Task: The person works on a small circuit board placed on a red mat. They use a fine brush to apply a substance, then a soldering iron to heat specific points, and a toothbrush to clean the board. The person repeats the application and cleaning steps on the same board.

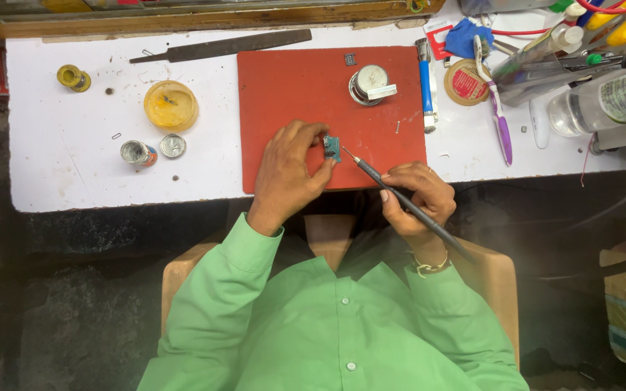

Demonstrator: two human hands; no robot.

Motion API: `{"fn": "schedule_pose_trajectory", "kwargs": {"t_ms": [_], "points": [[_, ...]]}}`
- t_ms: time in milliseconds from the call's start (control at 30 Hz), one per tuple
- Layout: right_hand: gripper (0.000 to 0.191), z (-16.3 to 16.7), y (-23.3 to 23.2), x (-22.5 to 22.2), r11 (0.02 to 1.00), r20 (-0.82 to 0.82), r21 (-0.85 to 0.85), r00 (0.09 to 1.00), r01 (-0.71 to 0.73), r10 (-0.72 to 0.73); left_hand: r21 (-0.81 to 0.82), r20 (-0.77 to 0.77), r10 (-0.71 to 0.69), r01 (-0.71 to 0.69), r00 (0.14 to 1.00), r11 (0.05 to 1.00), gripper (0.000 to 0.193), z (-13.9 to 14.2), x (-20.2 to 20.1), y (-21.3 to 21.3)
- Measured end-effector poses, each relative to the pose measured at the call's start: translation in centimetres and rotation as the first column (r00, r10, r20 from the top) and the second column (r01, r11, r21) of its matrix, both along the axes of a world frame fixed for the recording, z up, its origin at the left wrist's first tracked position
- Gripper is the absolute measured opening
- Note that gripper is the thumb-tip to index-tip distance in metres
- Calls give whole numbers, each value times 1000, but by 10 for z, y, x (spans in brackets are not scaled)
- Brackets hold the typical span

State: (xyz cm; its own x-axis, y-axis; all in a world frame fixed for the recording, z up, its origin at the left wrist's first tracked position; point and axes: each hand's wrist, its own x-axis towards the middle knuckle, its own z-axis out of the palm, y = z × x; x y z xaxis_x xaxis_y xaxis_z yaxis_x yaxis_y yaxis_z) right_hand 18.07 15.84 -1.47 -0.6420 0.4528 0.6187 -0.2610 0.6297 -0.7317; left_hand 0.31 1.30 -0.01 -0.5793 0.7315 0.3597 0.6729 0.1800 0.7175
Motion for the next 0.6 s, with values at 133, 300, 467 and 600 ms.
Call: {"fn": "schedule_pose_trajectory", "kwargs": {"t_ms": [133, 300, 467, 600], "points": [[20, -2, 2, 0, 999, -14, 9, 999, -31, 31, -19, 23, -2, 2, 1000, 1000, 41, 2, 0, 0], [20, -3, 3, -1, 998, -16, 28, 998, -56, 57, -16, 25, 0, 1, 1000, 1000, 42, 3, 0, 0], [19, -3, 3, -1, 997, -8, 56, 999, -46, 47, -24, 19, 2, -2, 1000, 1000, 41, 2, 0, 0], [19, -3, 3, -2, 996, -4, 78, 999, -42, 42, -22, 13, 0, 0, 1000, 1000, 42, 2, 1, 0]]}}
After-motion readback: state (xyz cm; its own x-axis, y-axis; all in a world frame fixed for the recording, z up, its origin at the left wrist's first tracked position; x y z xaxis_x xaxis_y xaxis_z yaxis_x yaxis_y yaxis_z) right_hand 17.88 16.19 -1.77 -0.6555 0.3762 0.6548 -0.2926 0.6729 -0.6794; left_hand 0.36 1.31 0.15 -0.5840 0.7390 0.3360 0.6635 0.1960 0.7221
